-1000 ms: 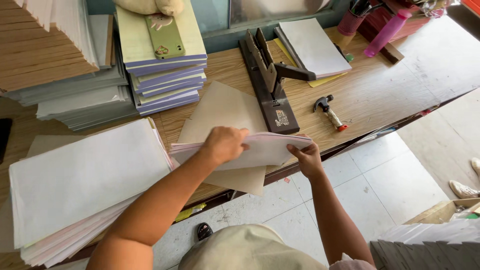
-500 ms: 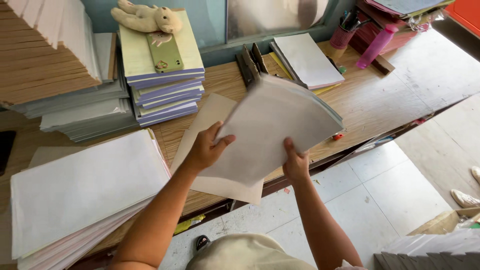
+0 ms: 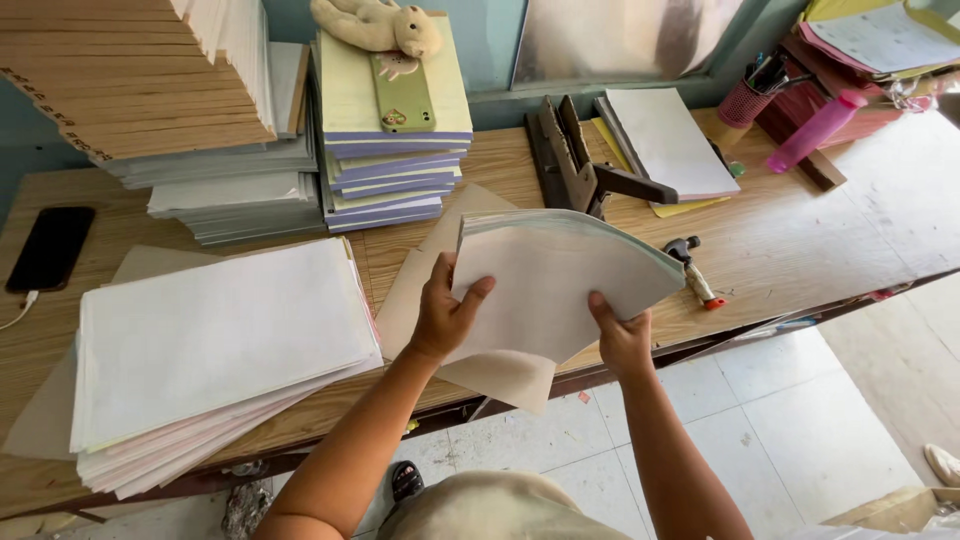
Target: The person folds sheets of white and pink paper in half by hand, aligns the edges, and places them on a stack. The person repeats this process for multiple sheets throughout the clip.
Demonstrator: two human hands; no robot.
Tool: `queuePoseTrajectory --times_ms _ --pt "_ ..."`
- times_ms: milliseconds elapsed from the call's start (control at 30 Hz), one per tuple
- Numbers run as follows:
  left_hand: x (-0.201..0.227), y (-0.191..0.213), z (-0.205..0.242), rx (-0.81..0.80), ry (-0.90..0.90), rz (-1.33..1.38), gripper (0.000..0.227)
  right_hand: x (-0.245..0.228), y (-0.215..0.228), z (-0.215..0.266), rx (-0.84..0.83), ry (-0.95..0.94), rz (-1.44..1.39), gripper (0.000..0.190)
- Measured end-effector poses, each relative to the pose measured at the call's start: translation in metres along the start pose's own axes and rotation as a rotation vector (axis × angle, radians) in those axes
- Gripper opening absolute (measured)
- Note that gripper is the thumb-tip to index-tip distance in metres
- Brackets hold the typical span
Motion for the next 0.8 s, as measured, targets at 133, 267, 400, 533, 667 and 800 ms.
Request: queuePoseTrajectory --times_ms 133,267,400,533,667,800 --pt "0.034 0.000 -0.015 -0.015 -0.007 0.104 0.021 -0.007 -0.004 0.002 -0.066 0.021 0.038 0.018" --pt "0.026 0.001 -0.017 -0.015 -0.039 0.087 0.022 -0.003 0.006 -0.007 -0.039 0.056 0.004 0.017" --pt "0.014 0.003 -0.018 -0.071 -0.049 0.186 0.026 -0.002 0.006 -0.006 -0.052 0.058 -0.035 0.020" --pt "-0.003 -0.004 -0.011 -0.070 -0.060 0.124 0.018 -0.008 0.008 -0.009 -0.050 0.074 -0.012 0.019" --pt "-0.009 -0.002 -0.001 -0.071 -0.044 0.097 0.019 -0.004 0.012 0.002 -0.034 0.082 -0.031 0.019" --pt "-0.004 -0.001 -0.006 -0.059 -0.029 0.134 0.025 -0.007 0.003 -0.001 -0.091 0.047 0.030 0.019"
Point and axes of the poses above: each hand's wrist, its own z-axis away from the middle knuckle, its own y-axis out of the back of the hand, x = y × z, the point moved 4 cm from there along -z, towards the middle knuckle, and after that the axes turned 6 degrees about -y, right-handed, at the moved point
